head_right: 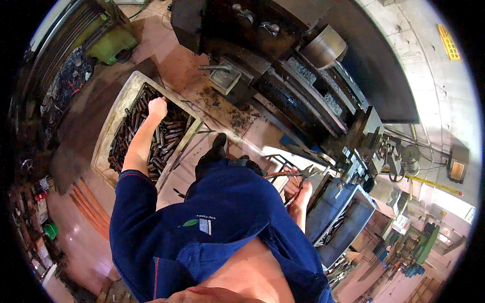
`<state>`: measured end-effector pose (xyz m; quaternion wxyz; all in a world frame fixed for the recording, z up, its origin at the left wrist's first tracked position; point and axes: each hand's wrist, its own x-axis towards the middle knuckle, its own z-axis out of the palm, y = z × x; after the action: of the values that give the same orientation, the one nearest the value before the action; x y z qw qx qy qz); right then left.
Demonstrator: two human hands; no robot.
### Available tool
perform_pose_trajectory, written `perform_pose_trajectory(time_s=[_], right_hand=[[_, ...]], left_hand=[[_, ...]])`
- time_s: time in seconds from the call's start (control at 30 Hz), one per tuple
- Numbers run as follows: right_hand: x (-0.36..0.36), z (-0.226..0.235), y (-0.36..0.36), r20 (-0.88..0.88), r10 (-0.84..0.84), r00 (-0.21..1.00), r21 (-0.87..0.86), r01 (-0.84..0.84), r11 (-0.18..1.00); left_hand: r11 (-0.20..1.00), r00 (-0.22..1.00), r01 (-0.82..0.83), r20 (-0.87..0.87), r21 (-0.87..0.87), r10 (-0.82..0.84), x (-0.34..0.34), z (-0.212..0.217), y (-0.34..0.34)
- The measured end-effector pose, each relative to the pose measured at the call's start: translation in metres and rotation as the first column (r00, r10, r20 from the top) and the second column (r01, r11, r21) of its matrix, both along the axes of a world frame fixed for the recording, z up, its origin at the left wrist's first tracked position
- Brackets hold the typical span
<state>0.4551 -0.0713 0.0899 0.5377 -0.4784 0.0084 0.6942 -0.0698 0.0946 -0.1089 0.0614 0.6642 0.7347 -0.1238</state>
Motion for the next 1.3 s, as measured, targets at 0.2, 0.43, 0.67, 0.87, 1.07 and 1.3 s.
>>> perform_pose_trajectory(time_s=[0.2,0.43,0.67,0.87,1.07,1.3], right_hand=[[0.008,-0.008,0.003,-0.005,0.071,0.997,0.064,-0.071,0.995],[-0.019,0.039,0.042,0.238,0.243,0.94,0.168,-0.287,0.943],[-0.058,0.078,0.079,0.612,0.604,0.511,0.034,-0.779,0.626],[-0.041,0.085,0.072,0.777,0.538,0.327,-0.046,-0.823,0.566],[-0.031,0.105,0.053,0.751,0.495,0.437,-0.098,-0.667,0.738],[-0.026,0.072,0.044,0.942,0.26,0.214,-0.095,-0.572,0.814]], left_hand=[[0.884,0.905,-0.404,0.243,0.235,0.349,-0.004,0.062,-0.016],[0.679,-0.512,-0.628,0.859,-0.381,0.008,0.043,0.167,-0.067],[0.928,-0.702,-0.136,0.695,-0.348,0.158,0.213,0.251,-0.034],[0.898,-0.656,0.082,0.655,-0.431,0.375,0.285,0.263,-0.033],[0.859,-0.55,0.199,0.671,-0.472,0.497,0.313,0.255,-0.035],[0.81,-0.474,0.247,0.663,-0.531,0.579,0.332,0.255,-0.032]])
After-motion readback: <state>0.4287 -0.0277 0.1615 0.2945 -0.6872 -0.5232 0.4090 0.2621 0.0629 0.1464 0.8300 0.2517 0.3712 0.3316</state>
